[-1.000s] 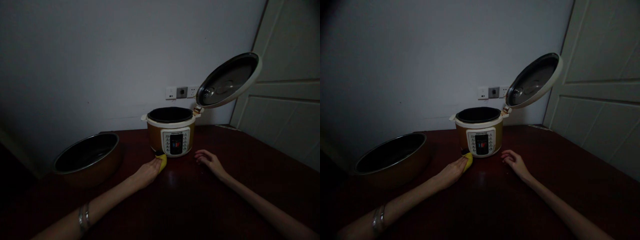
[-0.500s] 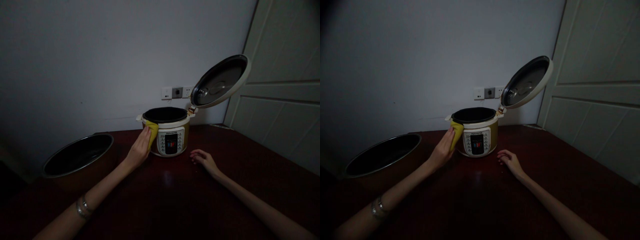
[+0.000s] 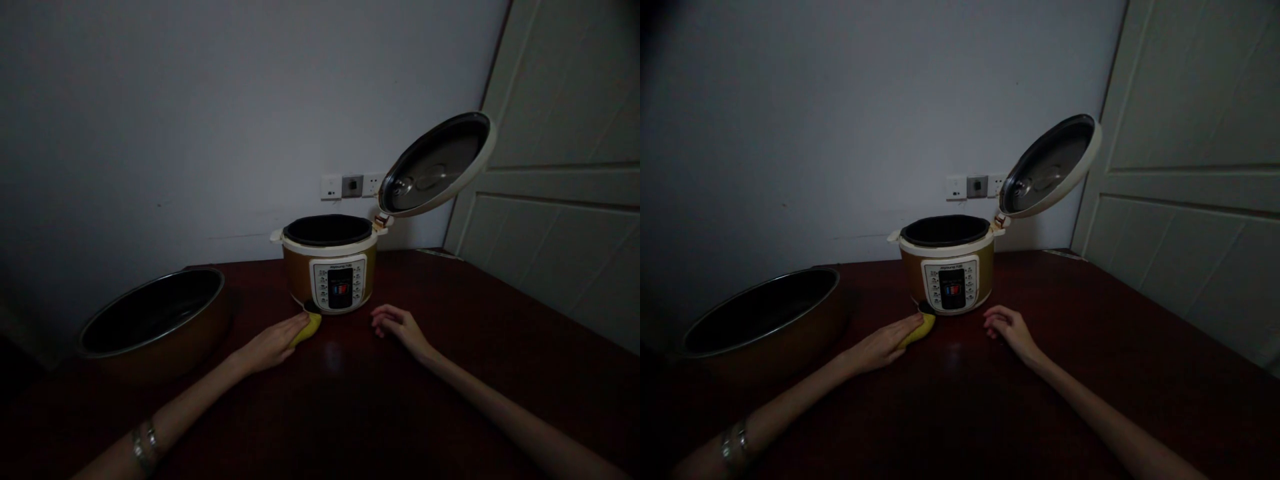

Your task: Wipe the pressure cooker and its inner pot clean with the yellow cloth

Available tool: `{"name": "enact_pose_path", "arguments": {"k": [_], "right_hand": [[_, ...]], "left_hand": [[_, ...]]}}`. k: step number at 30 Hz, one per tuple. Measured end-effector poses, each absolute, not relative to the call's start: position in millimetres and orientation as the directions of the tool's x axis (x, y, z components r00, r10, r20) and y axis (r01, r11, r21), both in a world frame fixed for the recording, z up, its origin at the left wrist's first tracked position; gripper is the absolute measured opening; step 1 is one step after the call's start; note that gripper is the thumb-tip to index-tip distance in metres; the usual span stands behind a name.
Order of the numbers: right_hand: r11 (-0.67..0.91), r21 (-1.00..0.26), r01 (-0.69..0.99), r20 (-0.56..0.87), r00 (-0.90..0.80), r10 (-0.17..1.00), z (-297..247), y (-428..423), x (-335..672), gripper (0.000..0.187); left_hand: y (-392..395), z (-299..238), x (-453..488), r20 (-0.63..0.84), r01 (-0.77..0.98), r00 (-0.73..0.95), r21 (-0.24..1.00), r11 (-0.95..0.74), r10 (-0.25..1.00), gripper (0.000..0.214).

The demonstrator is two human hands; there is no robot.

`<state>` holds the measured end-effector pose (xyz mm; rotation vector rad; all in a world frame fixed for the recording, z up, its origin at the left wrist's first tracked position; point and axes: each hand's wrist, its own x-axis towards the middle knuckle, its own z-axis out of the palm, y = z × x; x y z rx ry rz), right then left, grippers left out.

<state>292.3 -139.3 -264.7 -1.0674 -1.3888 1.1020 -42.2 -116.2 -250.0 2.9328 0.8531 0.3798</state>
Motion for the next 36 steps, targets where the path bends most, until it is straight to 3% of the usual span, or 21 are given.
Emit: {"name": "enact_pose_path", "arguments": {"k": [4,7,9,10,14,18,22,27,36], "right_hand": [[0.340,-0.919,0.201,0.287,-0.250,0.925,-257.3,-162.4,261.3,0.026],[0.548,-0.775,0.316,0.413,-0.403,0.817,-249.2,-177.1,235.3,0.055],[0.591,-0.725,0.355,0.381,-0.508,0.772,-245.5,-179.9,221.7,0.067],[0.572,-0.731,0.372,0.330,-0.541,0.774,-244.5,-178.7,216.9,0.064],[0.276,-0.877,0.393,0.044,-0.507,0.861,-242.4,-161.8,212.9,0.036],[-0.032,-0.922,0.387,-0.196,-0.391,0.899,-242.1,-141.8,224.9,0.025],[-0.266,-0.933,0.241,-0.325,-0.254,0.911,-246.3,-130.0,235.3,0.025],[-0.319,-0.948,-0.007,-0.308,-0.234,0.922,-247.4,-121.9,239.2,0.016],[-0.370,-0.920,-0.129,-0.341,-0.201,0.918,-248.7,-112.4,238.2,0.021]], "left_hand": [[-140.5,-225.3,-32.9,0.096,0.565,0.738,0.452,-0.690,0.668,0.057],[-153.3,-211.5,-21.6,0.074,0.448,0.759,0.662,-0.600,0.647,0.047],[-155.9,-208.0,-15.7,0.070,0.384,0.755,0.758,-0.526,0.652,0.042],[-155.1,-208.0,-13.7,0.068,0.376,0.733,0.788,-0.487,0.676,0.040],[-142.6,-216.1,-13.3,-0.039,0.474,0.578,0.829,-0.296,0.815,0.030],[-126.4,-227.0,-16.2,-0.251,0.556,0.485,0.828,-0.073,0.838,0.039],[-114.0,-233.6,-8.5,-0.289,0.474,0.448,0.879,0.050,0.846,0.045],[-102.6,-237.8,6.8,-0.255,0.358,0.397,0.928,0.107,0.882,0.041],[-92.0,-237.2,14.4,-0.219,0.251,0.295,0.957,0.145,0.930,0.030]]}}
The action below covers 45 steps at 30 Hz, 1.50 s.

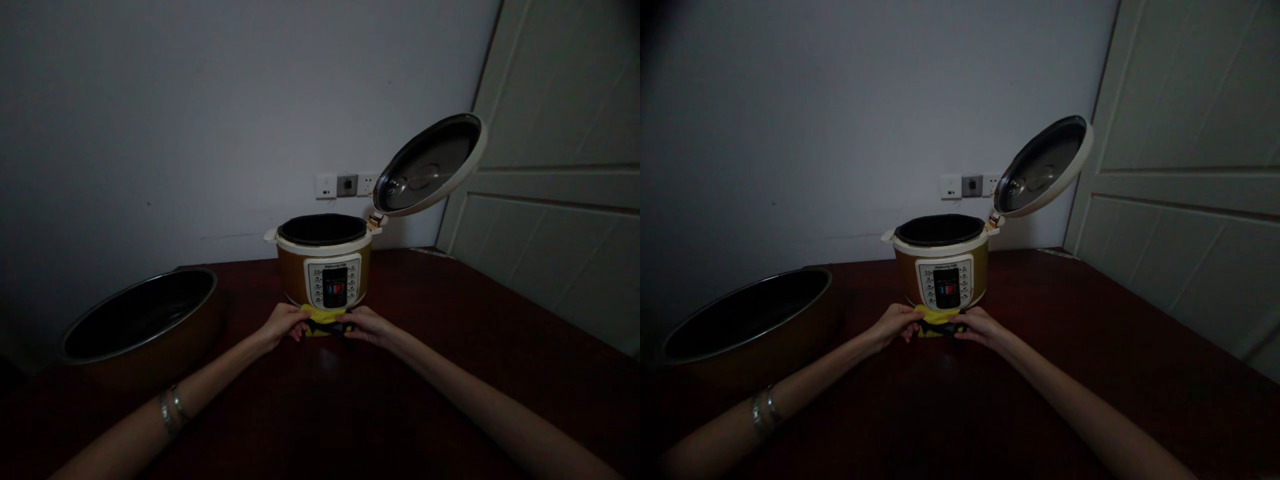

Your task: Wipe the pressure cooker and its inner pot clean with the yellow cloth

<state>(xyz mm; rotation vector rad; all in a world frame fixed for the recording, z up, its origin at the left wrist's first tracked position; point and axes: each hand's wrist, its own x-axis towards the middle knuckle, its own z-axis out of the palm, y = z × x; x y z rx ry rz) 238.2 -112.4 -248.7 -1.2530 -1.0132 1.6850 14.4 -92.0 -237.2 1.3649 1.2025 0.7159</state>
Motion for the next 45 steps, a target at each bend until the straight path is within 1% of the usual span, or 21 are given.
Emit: {"name": "enact_pose_path", "arguments": {"k": [5,8,11,15,19,22,26,30,34,39,45], "right_hand": [[-0.385,-0.912,-0.142,-0.366,-0.142,0.920,-241.5,-114.6,256.1,0.015],[-0.384,-0.913,-0.141,-0.373,-0.096,0.923,-238.6,-115.1,268.8,0.013],[-0.379,-0.916,-0.135,-0.376,-0.047,0.926,-238.9,-114.6,275.1,0.014],[-0.375,-0.920,-0.113,-0.371,-0.053,0.927,-240.8,-113.9,265.2,0.015],[-0.371,-0.924,-0.088,-0.362,-0.108,0.926,-244.5,-112.3,243.7,0.011],[-0.353,-0.932,-0.087,-0.339,-0.136,0.931,-247.2,-111.5,237.1,0.014],[-0.371,-0.922,-0.115,-0.362,-0.093,0.928,-243.3,-112.8,250.5,0.014],[-0.379,-0.917,-0.129,-0.376,-0.041,0.926,-232.4,-115.5,272.2,0.015],[-0.362,-0.922,-0.135,-0.364,-0.016,0.931,-228.8,-116.7,279.3,0.011],[-0.367,-0.921,-0.128,-0.363,-0.050,0.930,-240.0,-114.9,260.8,0.015],[-0.350,-0.926,-0.137,-0.339,-0.099,0.936,-250.2,-112.8,236.3,0.015]], "left_hand": [[-98.8,-233.7,37.3,-0.300,0.221,0.253,0.944,0.247,0.920,0.024],[-104.6,-232.7,52.0,-0.344,0.164,0.263,0.937,0.309,0.902,0.019],[-108.2,-231.4,59.6,-0.360,0.132,0.270,0.933,0.336,0.893,0.019],[-106.6,-228.6,50.0,-0.364,0.128,0.256,0.931,0.342,0.896,0.018],[-101.9,-223.0,28.5,-0.330,0.121,0.244,0.943,0.309,0.912,0.017],[-100.8,-218.8,21.3,-0.326,0.147,0.222,0.943,0.299,0.919,0.018],[-102.1,-220.8,32.4,-0.354,0.168,0.249,0.932,0.320,0.901,0.019],[-104.8,-227.6,54.7,-0.371,0.119,0.309,0.929,0.351,0.876,0.021],[-106.9,-230.3,63.7,-0.367,0.084,0.316,0.929,0.360,0.875,0.019],[-105.9,-226.1,45.8,-0.364,0.101,0.280,0.931,0.350,0.888,0.018],[-105.7,-213.4,26.4,-0.318,0.126,0.210,0.947,0.297,0.925,0.017]]}}
